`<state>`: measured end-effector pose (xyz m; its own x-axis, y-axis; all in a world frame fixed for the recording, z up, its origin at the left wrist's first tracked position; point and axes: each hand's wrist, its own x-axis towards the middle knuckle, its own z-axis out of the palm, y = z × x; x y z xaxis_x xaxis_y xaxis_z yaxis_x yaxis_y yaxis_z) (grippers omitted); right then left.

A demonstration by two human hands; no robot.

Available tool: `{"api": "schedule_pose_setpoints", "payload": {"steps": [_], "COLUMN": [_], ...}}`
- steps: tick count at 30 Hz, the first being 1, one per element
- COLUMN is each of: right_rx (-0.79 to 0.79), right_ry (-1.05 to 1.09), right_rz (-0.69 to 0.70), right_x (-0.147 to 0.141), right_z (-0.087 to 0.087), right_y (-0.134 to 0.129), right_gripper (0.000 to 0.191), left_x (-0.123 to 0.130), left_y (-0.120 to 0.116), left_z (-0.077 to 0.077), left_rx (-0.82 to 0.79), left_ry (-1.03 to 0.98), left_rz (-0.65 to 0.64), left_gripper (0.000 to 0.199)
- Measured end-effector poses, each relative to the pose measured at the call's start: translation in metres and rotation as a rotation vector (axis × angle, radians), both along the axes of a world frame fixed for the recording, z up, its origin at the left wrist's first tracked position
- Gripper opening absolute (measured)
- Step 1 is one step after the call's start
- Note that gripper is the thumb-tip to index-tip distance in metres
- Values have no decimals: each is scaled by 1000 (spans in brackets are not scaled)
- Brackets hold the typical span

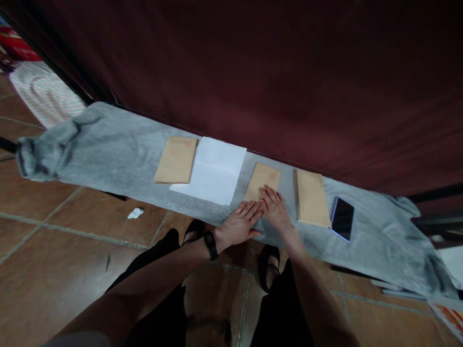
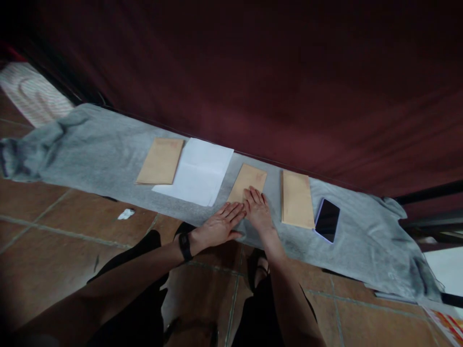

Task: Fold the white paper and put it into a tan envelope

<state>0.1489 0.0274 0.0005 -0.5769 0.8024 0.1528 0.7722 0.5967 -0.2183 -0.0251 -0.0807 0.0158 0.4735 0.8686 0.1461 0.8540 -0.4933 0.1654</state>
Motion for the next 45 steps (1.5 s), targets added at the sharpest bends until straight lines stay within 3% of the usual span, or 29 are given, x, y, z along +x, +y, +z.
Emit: {"api": "schedule_pose_setpoints", "payload": {"steps": [7, 14, 17, 30, 39, 45], "right_rx": [-2, -77, -107, -9, 78, 85], "right_ry": [13, 41, 19, 13, 68, 52], "right_rz": [-13, 128, 128, -91, -327, -341], "right_x": [-4, -23, -29, -46, -51, -51], "right_z": [5, 5, 1, -2, -5, -7], "right_y": [25, 25, 28, 64, 79, 78], "right_gripper": [48, 49, 49, 49, 50, 52], "left_x": [9, 11, 10, 13, 14, 14], "left_y": [3, 5, 6, 7, 8, 7], "left_z": [6, 6, 6, 4, 7, 1], "left_rx": [-30, -86, -100, -76, -137, -103], "left_ry": [-1, -33, -38, -20, -12, -31], "left_rz": [2, -36, -60, -60, -63, -58], "left_gripper": [79, 75, 77, 80, 86, 82]}}
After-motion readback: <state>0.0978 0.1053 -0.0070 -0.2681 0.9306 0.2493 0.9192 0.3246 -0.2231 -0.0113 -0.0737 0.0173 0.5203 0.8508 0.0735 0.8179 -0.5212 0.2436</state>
